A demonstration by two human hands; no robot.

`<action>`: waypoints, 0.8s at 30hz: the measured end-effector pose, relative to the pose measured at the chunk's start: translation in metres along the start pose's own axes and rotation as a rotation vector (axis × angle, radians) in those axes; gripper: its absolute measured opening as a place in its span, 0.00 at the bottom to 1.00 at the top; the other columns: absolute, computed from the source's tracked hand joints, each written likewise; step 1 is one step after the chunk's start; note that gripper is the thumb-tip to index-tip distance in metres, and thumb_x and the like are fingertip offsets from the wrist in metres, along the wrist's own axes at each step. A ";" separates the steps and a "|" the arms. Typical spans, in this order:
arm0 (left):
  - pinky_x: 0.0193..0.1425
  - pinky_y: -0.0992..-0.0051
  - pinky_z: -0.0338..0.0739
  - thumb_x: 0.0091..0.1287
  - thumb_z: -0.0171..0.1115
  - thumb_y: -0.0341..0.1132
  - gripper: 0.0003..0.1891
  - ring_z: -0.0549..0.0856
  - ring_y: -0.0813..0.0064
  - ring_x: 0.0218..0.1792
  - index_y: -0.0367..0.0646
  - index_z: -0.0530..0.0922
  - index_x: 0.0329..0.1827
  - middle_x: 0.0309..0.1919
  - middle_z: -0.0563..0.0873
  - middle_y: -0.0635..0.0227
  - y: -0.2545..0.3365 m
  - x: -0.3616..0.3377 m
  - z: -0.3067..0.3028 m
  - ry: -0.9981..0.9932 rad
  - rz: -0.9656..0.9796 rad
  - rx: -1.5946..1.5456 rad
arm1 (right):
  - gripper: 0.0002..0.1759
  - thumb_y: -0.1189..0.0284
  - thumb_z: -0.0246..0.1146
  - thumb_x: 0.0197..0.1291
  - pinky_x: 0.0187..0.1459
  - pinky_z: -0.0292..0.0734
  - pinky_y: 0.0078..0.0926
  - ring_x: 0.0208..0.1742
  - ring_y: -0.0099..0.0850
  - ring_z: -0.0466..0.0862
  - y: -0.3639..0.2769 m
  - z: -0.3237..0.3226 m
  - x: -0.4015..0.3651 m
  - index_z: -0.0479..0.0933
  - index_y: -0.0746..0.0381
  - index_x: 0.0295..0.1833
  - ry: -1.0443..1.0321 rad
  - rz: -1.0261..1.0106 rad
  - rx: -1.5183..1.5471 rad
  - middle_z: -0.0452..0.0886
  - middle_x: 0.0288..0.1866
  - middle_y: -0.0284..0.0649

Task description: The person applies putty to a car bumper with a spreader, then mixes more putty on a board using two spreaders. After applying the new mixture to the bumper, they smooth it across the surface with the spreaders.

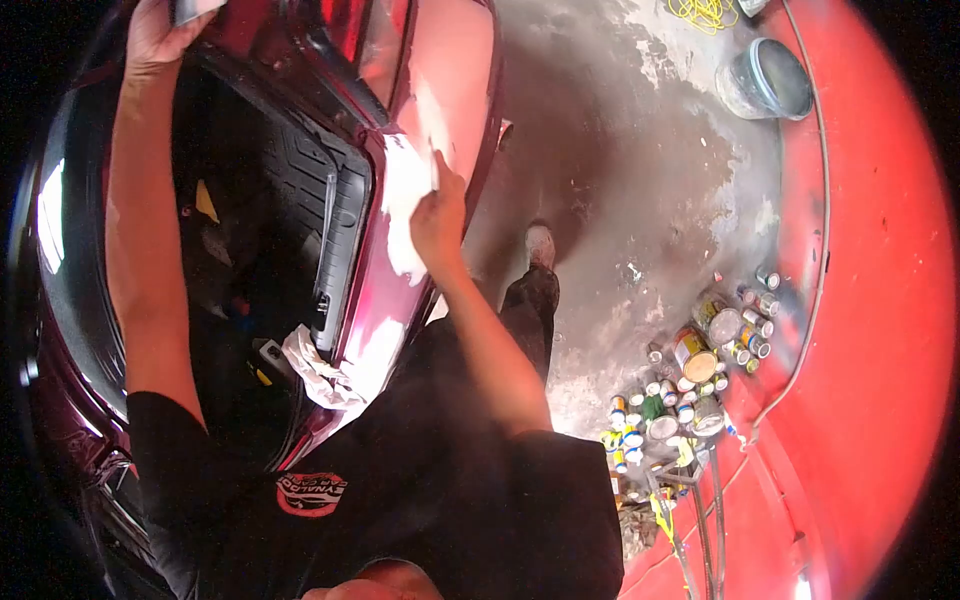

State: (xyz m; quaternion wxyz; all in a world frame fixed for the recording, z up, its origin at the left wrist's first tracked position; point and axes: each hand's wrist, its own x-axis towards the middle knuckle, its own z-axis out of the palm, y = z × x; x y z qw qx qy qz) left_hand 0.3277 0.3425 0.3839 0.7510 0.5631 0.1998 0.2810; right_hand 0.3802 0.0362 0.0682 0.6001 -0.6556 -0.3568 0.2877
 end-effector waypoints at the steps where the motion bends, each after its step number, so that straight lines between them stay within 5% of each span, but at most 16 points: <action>1: 0.49 0.59 0.89 0.76 0.57 0.50 0.31 0.91 0.64 0.36 0.25 0.73 0.63 0.40 0.89 0.58 -0.004 0.000 0.000 -0.001 0.025 0.060 | 0.39 0.92 0.49 0.53 0.57 0.72 0.36 0.53 0.47 0.75 -0.007 0.006 0.005 0.64 0.66 0.75 0.002 0.011 -0.040 0.72 0.50 0.53; 3: 0.44 0.58 0.90 0.75 0.57 0.51 0.30 0.91 0.59 0.37 0.27 0.74 0.61 0.39 0.88 0.54 0.002 0.001 0.004 0.084 -0.102 -0.062 | 0.39 0.92 0.48 0.53 0.60 0.72 0.37 0.56 0.46 0.75 -0.014 0.023 0.012 0.64 0.65 0.75 0.043 0.046 0.009 0.73 0.53 0.53; 7: 0.32 0.61 0.91 0.76 0.55 0.52 0.24 0.89 0.44 0.37 0.37 0.78 0.55 0.39 0.86 0.45 0.000 -0.007 -0.015 -0.132 0.033 -0.009 | 0.44 0.95 0.49 0.50 0.59 0.72 0.36 0.54 0.45 0.73 -0.025 0.043 0.028 0.62 0.65 0.77 0.055 0.061 -0.075 0.72 0.51 0.52; 13: 0.49 0.69 0.83 0.73 0.63 0.39 0.13 0.84 0.72 0.41 0.41 0.78 0.53 0.36 0.83 0.68 -0.018 -0.008 -0.014 -0.191 0.234 -0.293 | 0.40 0.87 0.58 0.53 0.63 0.66 0.48 0.60 0.53 0.73 -0.026 0.058 0.038 0.62 0.65 0.76 0.067 0.076 -0.241 0.72 0.60 0.56; 24: 0.50 0.70 0.83 0.72 0.63 0.39 0.14 0.85 0.72 0.42 0.41 0.78 0.53 0.38 0.84 0.68 -0.012 -0.013 -0.015 -0.179 0.151 -0.213 | 0.47 0.91 0.59 0.48 0.57 0.72 0.47 0.56 0.51 0.76 -0.015 0.074 0.040 0.63 0.56 0.77 0.106 0.054 -0.317 0.73 0.56 0.53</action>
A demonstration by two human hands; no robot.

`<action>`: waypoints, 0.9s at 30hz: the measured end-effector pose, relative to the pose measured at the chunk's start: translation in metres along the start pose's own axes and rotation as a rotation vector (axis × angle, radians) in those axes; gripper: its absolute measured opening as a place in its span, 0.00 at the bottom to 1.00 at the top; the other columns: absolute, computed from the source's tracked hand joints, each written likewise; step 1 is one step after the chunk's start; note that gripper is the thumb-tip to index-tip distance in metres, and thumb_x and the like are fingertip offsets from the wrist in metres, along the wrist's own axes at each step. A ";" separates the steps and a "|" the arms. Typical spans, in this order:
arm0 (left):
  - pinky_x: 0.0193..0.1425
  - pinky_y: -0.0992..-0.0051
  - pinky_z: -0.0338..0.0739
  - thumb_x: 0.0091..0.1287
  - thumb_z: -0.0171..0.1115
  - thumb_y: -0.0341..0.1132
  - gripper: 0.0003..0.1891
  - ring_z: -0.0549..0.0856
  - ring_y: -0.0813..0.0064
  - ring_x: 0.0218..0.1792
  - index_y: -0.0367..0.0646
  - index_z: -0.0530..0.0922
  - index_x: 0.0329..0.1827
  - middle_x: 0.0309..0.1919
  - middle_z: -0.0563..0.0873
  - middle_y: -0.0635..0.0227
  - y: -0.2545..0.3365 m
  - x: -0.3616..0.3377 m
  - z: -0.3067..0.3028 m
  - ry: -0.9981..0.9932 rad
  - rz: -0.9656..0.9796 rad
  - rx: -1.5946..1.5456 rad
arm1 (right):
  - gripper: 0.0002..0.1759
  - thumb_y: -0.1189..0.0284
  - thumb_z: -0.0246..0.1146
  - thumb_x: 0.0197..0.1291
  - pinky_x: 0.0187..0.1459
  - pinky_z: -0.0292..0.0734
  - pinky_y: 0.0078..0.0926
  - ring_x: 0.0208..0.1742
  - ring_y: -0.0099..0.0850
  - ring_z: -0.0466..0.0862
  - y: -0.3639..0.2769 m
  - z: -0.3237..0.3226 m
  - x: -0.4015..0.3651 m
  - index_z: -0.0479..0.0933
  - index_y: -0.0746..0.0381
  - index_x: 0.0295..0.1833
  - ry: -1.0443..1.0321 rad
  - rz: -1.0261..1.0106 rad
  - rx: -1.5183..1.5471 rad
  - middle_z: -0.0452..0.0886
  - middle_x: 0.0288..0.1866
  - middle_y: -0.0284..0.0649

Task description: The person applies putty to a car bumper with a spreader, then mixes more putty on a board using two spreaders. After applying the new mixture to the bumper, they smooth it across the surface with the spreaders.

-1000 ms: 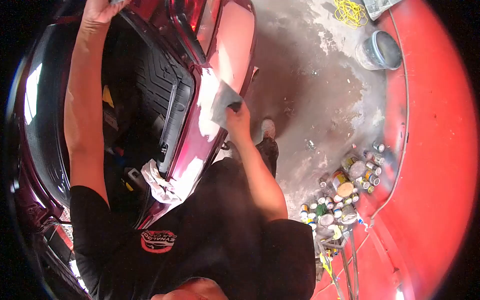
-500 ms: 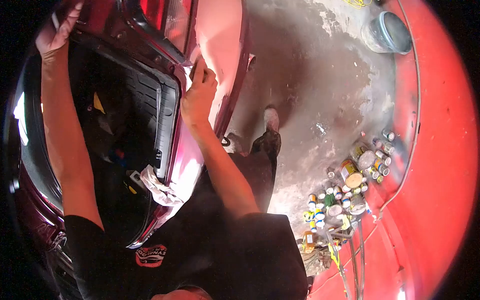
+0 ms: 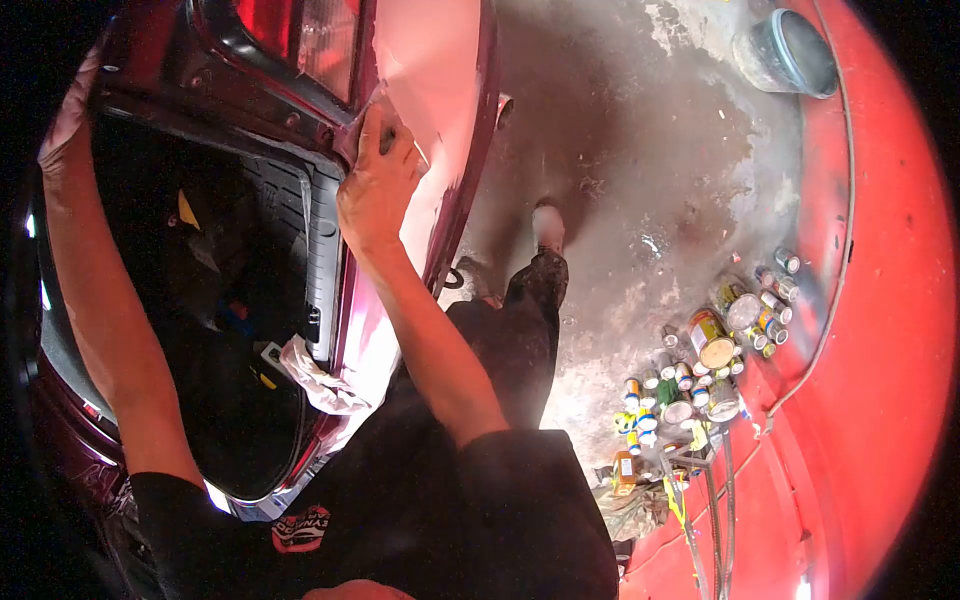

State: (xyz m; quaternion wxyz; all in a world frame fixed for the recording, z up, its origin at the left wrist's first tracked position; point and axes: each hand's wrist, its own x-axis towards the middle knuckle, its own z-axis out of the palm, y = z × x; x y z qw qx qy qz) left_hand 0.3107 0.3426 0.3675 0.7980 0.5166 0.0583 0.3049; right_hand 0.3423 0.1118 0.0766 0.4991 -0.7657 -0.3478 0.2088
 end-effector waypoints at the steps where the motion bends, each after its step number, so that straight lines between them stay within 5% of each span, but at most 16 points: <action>1: 0.50 0.70 0.83 0.72 0.64 0.39 0.14 0.85 0.72 0.42 0.41 0.78 0.53 0.38 0.84 0.68 -0.001 -0.003 0.001 0.001 -0.007 0.011 | 0.47 0.91 0.59 0.48 0.57 0.73 0.47 0.56 0.51 0.76 0.002 0.002 0.000 0.63 0.55 0.77 0.014 -0.013 0.009 0.73 0.56 0.53; 7: 0.50 0.71 0.83 0.72 0.64 0.40 0.14 0.85 0.73 0.42 0.40 0.79 0.53 0.39 0.84 0.68 -0.002 0.007 -0.002 0.011 -0.045 0.031 | 0.43 0.88 0.57 0.47 0.55 0.72 0.51 0.58 0.56 0.73 0.001 -0.025 -0.001 0.64 0.60 0.75 -0.208 0.114 0.244 0.70 0.59 0.55; 19: 0.51 0.72 0.83 0.71 0.65 0.40 0.14 0.86 0.74 0.43 0.40 0.80 0.53 0.40 0.85 0.68 -0.006 0.003 -0.002 0.024 -0.071 0.024 | 0.42 0.86 0.59 0.49 0.53 0.75 0.48 0.54 0.53 0.74 -0.010 -0.005 0.014 0.65 0.56 0.74 -0.064 0.090 -0.020 0.71 0.56 0.52; 27: 0.51 0.73 0.83 0.71 0.65 0.40 0.15 0.86 0.74 0.44 0.40 0.80 0.53 0.42 0.86 0.68 -0.007 -0.003 -0.007 0.024 -0.059 0.011 | 0.41 0.89 0.56 0.48 0.54 0.75 0.46 0.54 0.51 0.75 -0.007 -0.019 0.008 0.68 0.56 0.72 -0.133 0.077 0.159 0.72 0.53 0.52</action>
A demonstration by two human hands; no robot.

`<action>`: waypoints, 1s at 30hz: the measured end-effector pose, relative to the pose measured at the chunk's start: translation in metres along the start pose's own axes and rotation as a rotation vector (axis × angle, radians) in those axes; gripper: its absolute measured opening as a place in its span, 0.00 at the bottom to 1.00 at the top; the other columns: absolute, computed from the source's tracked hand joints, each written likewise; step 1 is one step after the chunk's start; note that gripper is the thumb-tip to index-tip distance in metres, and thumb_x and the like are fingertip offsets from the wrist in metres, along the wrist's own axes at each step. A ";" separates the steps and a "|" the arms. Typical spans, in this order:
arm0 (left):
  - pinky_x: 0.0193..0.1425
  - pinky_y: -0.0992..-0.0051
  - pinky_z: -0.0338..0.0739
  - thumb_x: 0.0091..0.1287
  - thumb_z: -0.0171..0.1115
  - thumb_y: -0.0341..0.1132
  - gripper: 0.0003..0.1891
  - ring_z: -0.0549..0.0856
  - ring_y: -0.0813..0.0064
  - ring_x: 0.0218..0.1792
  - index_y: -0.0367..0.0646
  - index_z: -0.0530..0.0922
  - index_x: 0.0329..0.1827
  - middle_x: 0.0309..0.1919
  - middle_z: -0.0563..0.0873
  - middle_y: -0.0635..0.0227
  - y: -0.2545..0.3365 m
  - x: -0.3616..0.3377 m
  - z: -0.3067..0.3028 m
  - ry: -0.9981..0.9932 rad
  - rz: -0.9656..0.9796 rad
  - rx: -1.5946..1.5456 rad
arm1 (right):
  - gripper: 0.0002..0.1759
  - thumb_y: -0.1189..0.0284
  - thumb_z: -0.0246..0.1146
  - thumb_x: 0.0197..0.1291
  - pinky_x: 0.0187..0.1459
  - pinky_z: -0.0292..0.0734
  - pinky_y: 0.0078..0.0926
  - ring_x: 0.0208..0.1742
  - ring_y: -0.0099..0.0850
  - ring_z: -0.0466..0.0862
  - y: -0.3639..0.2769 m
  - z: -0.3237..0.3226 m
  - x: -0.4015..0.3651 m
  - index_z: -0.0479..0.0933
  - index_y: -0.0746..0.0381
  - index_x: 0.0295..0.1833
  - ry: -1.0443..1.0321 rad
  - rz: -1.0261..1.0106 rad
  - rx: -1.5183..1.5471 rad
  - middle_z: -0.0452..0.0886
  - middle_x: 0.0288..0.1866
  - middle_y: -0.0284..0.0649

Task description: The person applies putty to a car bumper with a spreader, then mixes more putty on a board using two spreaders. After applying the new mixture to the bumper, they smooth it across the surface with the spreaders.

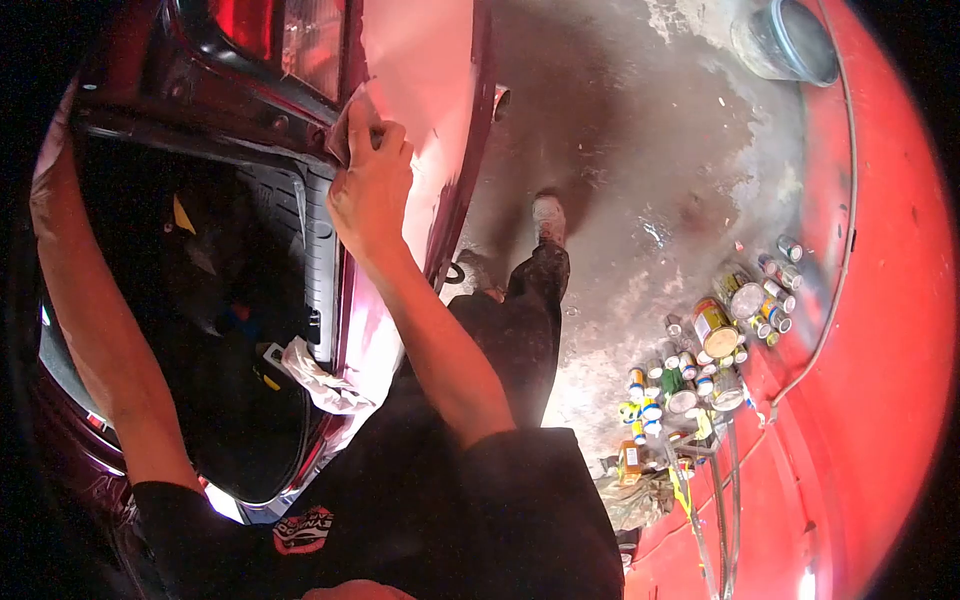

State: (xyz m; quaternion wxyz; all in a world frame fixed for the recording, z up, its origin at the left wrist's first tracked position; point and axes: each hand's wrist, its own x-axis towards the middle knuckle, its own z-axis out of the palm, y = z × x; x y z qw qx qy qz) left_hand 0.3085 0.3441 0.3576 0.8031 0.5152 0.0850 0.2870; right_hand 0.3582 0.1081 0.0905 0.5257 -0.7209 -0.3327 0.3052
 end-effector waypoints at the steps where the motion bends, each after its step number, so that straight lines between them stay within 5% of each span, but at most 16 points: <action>1: 0.51 0.73 0.83 0.71 0.65 0.40 0.15 0.86 0.74 0.44 0.40 0.80 0.53 0.42 0.86 0.68 0.000 0.000 0.001 -0.004 -0.002 -0.002 | 0.41 0.90 0.56 0.48 0.54 0.75 0.45 0.55 0.51 0.75 0.000 -0.003 -0.001 0.69 0.57 0.72 -0.014 0.008 0.035 0.72 0.52 0.52; 10: 0.52 0.74 0.84 0.70 0.66 0.40 0.15 0.87 0.75 0.45 0.40 0.81 0.53 0.43 0.87 0.68 0.001 -0.004 0.005 -0.002 -0.011 0.006 | 0.45 0.86 0.61 0.45 0.53 0.72 0.51 0.56 0.54 0.73 0.003 0.007 0.016 0.65 0.57 0.74 0.010 0.020 -0.103 0.70 0.59 0.55; 19: 0.52 0.75 0.84 0.70 0.66 0.40 0.15 0.87 0.76 0.46 0.40 0.81 0.53 0.45 0.87 0.68 0.008 0.000 0.001 -0.004 -0.008 0.011 | 0.39 0.86 0.62 0.50 0.50 0.75 0.46 0.51 0.50 0.76 0.007 -0.005 0.001 0.68 0.57 0.72 -0.008 -0.065 0.038 0.73 0.51 0.51; 22: 0.53 0.76 0.84 0.69 0.66 0.40 0.15 0.87 0.76 0.46 0.40 0.82 0.53 0.45 0.88 0.68 0.006 -0.004 0.006 -0.007 -0.015 0.023 | 0.40 0.90 0.53 0.48 0.55 0.74 0.42 0.52 0.48 0.75 0.000 -0.015 0.006 0.70 0.61 0.72 0.028 0.001 -0.017 0.73 0.49 0.51; 30: 0.53 0.77 0.84 0.69 0.67 0.40 0.16 0.88 0.77 0.47 0.40 0.82 0.53 0.46 0.88 0.68 0.009 -0.007 -0.001 0.003 -0.016 0.018 | 0.44 0.89 0.56 0.45 0.55 0.74 0.42 0.51 0.48 0.76 0.009 0.006 0.014 0.69 0.56 0.74 0.076 -0.054 -0.077 0.73 0.49 0.51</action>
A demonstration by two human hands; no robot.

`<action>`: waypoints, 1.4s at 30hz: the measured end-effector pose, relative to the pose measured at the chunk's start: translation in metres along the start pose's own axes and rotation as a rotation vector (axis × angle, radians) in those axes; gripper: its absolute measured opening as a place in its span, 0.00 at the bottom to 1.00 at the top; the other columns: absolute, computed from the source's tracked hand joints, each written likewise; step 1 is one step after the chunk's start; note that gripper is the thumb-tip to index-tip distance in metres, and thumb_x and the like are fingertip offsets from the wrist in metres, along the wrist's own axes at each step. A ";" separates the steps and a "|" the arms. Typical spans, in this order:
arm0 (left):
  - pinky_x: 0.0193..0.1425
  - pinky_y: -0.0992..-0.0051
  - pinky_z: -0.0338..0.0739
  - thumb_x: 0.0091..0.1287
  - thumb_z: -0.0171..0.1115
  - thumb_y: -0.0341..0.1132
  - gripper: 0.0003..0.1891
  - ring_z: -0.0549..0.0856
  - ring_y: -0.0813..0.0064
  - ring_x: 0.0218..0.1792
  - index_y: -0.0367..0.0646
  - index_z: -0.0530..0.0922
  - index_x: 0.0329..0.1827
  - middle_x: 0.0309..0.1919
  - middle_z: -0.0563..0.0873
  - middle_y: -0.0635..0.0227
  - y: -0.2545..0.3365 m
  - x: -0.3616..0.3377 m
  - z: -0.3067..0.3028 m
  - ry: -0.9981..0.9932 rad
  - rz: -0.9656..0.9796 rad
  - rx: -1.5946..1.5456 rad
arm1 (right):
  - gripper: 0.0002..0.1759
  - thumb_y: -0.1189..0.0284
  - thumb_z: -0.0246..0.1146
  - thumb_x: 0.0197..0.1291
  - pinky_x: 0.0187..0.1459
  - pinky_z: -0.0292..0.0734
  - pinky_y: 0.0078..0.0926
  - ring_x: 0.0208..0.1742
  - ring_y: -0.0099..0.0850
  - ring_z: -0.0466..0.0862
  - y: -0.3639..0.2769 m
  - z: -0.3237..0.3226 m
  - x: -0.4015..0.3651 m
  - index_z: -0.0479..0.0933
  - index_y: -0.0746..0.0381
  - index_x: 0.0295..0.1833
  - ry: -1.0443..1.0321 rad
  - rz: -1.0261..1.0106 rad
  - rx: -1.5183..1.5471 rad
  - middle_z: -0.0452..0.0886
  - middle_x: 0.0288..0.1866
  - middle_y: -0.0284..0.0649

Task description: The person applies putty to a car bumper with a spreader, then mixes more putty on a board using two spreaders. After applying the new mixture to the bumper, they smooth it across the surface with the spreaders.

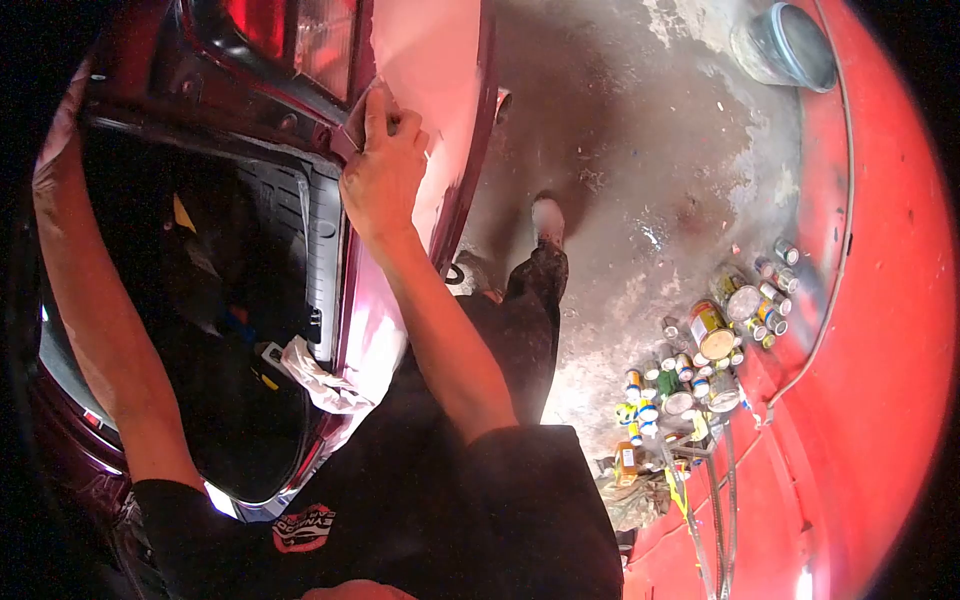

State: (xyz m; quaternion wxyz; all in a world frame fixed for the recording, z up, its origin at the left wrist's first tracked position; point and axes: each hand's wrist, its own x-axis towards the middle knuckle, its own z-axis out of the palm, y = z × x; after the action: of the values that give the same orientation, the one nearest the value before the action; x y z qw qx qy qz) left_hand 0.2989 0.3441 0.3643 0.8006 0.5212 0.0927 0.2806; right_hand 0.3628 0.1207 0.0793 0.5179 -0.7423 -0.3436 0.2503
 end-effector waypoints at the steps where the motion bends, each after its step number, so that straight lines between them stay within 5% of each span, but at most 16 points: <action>1: 0.53 0.77 0.84 0.69 0.67 0.40 0.16 0.88 0.77 0.47 0.40 0.82 0.53 0.46 0.88 0.68 0.001 0.000 -0.001 0.004 0.002 0.001 | 0.45 0.89 0.56 0.44 0.54 0.74 0.41 0.51 0.48 0.76 0.000 0.001 0.000 0.69 0.55 0.74 -0.001 -0.012 0.022 0.73 0.49 0.52; 5: 0.53 0.77 0.84 0.69 0.67 0.40 0.16 0.88 0.77 0.47 0.40 0.82 0.53 0.47 0.89 0.68 0.000 -0.001 -0.003 0.005 -0.001 -0.007 | 0.49 0.91 0.56 0.40 0.53 0.76 0.39 0.51 0.48 0.77 0.005 0.004 -0.007 0.70 0.52 0.74 -0.042 -0.020 0.106 0.73 0.50 0.52; 8: 0.54 0.77 0.84 0.68 0.67 0.40 0.16 0.88 0.77 0.47 0.39 0.83 0.53 0.47 0.89 0.68 -0.001 -0.001 -0.002 0.002 0.000 -0.014 | 0.46 0.88 0.61 0.38 0.52 0.75 0.49 0.53 0.52 0.75 0.016 0.004 -0.015 0.71 0.53 0.71 -0.040 -0.089 0.136 0.73 0.55 0.52; 20: 0.54 0.79 0.84 0.68 0.68 0.40 0.17 0.89 0.78 0.49 0.39 0.84 0.53 0.49 0.90 0.68 0.000 0.021 0.011 -0.046 -0.105 -0.008 | 0.43 0.90 0.57 0.46 0.51 0.77 0.41 0.49 0.47 0.79 0.019 -0.047 -0.043 0.74 0.49 0.71 -0.119 -0.049 0.176 0.77 0.49 0.49; 22: 0.54 0.79 0.84 0.68 0.68 0.40 0.17 0.89 0.78 0.49 0.39 0.84 0.53 0.50 0.90 0.68 0.003 0.025 0.009 -0.063 -0.267 -0.188 | 0.43 0.92 0.50 0.49 0.52 0.77 0.31 0.50 0.40 0.80 0.022 -0.079 -0.041 0.73 0.51 0.73 -0.106 -0.024 0.125 0.76 0.51 0.47; 23: 0.73 0.57 0.71 0.73 0.58 0.35 0.28 0.79 0.61 0.66 0.30 0.67 0.73 0.67 0.77 0.50 0.026 0.005 -0.028 -0.234 -0.144 0.197 | 0.41 0.92 0.50 0.51 0.52 0.77 0.30 0.50 0.40 0.80 0.027 -0.092 -0.040 0.73 0.53 0.72 -0.073 -0.021 0.129 0.77 0.52 0.47; 24: 0.74 0.54 0.71 0.72 0.58 0.35 0.29 0.78 0.58 0.66 0.34 0.65 0.75 0.67 0.76 0.49 0.023 0.016 -0.033 -0.278 -0.310 -0.073 | 0.39 0.91 0.50 0.54 0.53 0.77 0.29 0.50 0.41 0.81 0.031 -0.106 -0.038 0.74 0.54 0.72 -0.037 -0.019 0.133 0.77 0.54 0.48; 25: 0.72 0.56 0.72 0.72 0.59 0.35 0.28 0.79 0.58 0.65 0.34 0.67 0.73 0.66 0.77 0.50 0.017 0.008 -0.027 -0.197 -0.238 -0.065 | 0.37 0.91 0.52 0.55 0.53 0.77 0.28 0.51 0.41 0.81 0.028 -0.119 -0.034 0.74 0.56 0.71 0.002 -0.052 0.115 0.77 0.55 0.49; 27: 0.69 0.61 0.74 0.59 0.63 0.23 0.32 0.81 0.56 0.63 0.39 0.72 0.71 0.62 0.81 0.51 -0.022 -0.020 0.003 0.028 0.089 0.756 | 0.34 0.91 0.54 0.57 0.55 0.77 0.27 0.53 0.42 0.82 0.013 -0.146 -0.025 0.75 0.58 0.70 0.084 -0.115 0.082 0.78 0.57 0.50; 29: 0.67 0.64 0.75 0.46 0.65 0.12 0.41 0.82 0.53 0.62 0.44 0.75 0.70 0.60 0.84 0.51 -0.081 -0.046 0.043 0.414 0.286 1.388 | 0.37 0.90 0.58 0.51 0.59 0.75 0.37 0.56 0.46 0.82 0.005 -0.160 -0.018 0.75 0.58 0.70 0.128 -0.313 0.051 0.78 0.58 0.50; 31: 0.66 0.66 0.74 0.53 0.65 0.16 0.35 0.82 0.59 0.62 0.40 0.76 0.68 0.61 0.84 0.53 -0.130 -0.069 0.067 0.716 0.214 0.955 | 0.36 0.88 0.63 0.48 0.62 0.73 0.50 0.59 0.47 0.81 -0.015 -0.167 -0.010 0.79 0.57 0.67 0.195 -0.489 0.008 0.79 0.60 0.47; 34: 0.59 0.73 0.76 0.69 0.68 0.31 0.19 0.83 0.76 0.55 0.34 0.79 0.61 0.55 0.86 0.65 -0.164 -0.075 0.130 0.921 0.106 0.450 | 0.36 0.86 0.65 0.47 0.64 0.71 0.56 0.61 0.48 0.80 -0.038 -0.180 -0.005 0.80 0.54 0.65 0.177 -0.600 -0.105 0.79 0.62 0.45; 37: 0.52 0.78 0.75 0.72 0.68 0.40 0.16 0.81 0.84 0.47 0.37 0.82 0.54 0.47 0.86 0.71 -0.176 -0.081 0.138 0.844 0.137 0.583 | 0.35 0.84 0.64 0.48 0.66 0.67 0.59 0.63 0.47 0.79 -0.045 -0.178 -0.001 0.81 0.51 0.65 0.188 -0.651 -0.130 0.78 0.64 0.43; 42: 0.50 0.77 0.76 0.71 0.69 0.39 0.14 0.82 0.83 0.45 0.38 0.82 0.52 0.45 0.86 0.72 -0.180 -0.084 0.146 0.841 0.139 0.573 | 0.32 0.80 0.64 0.50 0.67 0.67 0.57 0.63 0.46 0.78 -0.049 -0.173 0.006 0.80 0.51 0.65 0.210 -0.717 -0.195 0.78 0.63 0.42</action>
State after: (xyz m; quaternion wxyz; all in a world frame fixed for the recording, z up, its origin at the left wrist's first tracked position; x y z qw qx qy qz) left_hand 0.3576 0.1305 0.2570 0.4984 0.5669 0.4450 0.4820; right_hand 0.4799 0.0338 0.1839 0.5317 -0.6425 -0.5487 -0.0579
